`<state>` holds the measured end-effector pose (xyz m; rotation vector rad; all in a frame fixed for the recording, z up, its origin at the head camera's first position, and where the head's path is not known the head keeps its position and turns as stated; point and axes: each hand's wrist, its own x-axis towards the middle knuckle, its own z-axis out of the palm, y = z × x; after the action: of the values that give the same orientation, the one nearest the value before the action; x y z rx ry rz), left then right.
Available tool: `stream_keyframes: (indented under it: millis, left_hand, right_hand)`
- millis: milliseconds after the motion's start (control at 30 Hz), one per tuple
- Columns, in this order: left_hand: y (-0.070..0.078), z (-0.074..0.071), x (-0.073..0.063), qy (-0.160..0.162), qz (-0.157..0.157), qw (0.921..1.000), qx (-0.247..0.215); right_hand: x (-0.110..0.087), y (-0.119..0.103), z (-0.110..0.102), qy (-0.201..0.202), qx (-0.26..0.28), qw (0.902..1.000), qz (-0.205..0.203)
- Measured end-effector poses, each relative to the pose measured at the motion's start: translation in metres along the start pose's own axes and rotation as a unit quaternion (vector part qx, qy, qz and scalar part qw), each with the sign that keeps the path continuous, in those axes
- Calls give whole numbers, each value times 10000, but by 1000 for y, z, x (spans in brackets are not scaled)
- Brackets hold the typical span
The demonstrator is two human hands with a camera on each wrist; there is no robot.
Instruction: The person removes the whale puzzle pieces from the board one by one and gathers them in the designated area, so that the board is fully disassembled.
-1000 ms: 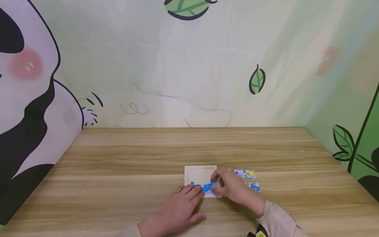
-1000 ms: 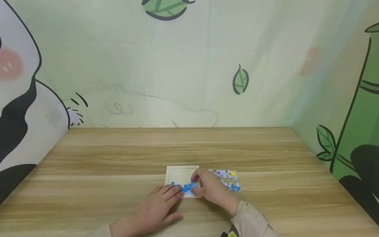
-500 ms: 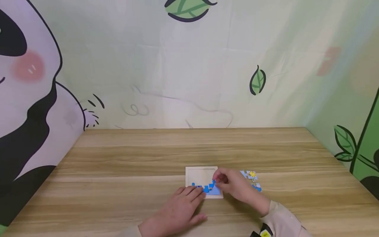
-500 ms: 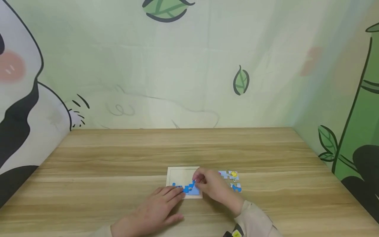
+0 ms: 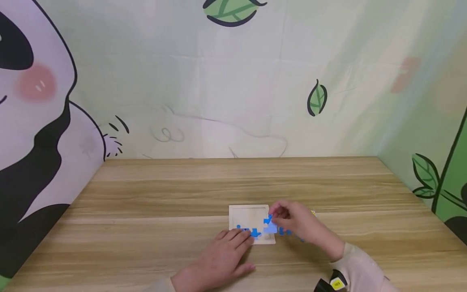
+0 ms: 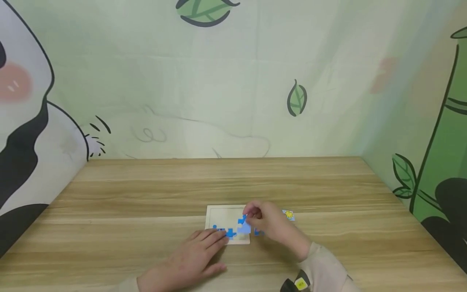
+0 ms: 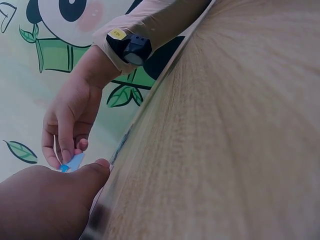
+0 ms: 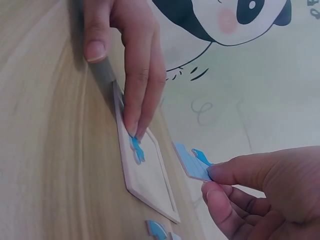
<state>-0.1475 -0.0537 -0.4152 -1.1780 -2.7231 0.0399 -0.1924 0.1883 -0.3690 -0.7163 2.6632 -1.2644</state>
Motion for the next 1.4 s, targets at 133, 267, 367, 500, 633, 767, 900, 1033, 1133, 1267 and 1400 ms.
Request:
stream_keyframes:
  millis: [133,267,367,500,633,767,900,1033,1133,1267,1400]
  left_hand:
    - [-1,0,0,39,-5,10000,-5]
    - [-2,1,0,64,-13,10000,0]
    - [-2,1,0,51,-24,10000,-47]
    - [-3,1,0,53,-30,10000,-73]
    - [-3,1,-1,89,-10,10000,3]
    - [-4,1,-1,62,20,10000,-16]
    - [-4,1,-1,59,53,9999,-83]
    - [-4,1,-2,135,91,9998,-102]
    - [-4,1,-2,170,96,9998,-89]
    - [-4,0,-1,148,87,9998,-68]
    - [-4,0,-1,89,81,9999,-66]
  right_hand:
    - [-2,-1,-8,-39,6,10000,23]
    - [-4,-4,-14,-90,4,10000,43]
    - [-7,-5,-18,-116,-43,9999,0]
    - [-10,-6,-23,-172,-41,9998,57]
    - [-12,-7,-27,-227,-15,9997,61]
    - [-15,-7,-32,-275,-86,9996,45]
    - [-21,-6,-38,-339,-100,9994,22]
    - [-27,-6,-44,-357,-120,9993,12]
    - [-31,-6,-49,-376,-136,9992,64]
    - [-36,-5,-53,-395,-141,9991,59]
    - [-42,-2,-57,-397,-155,9991,11]
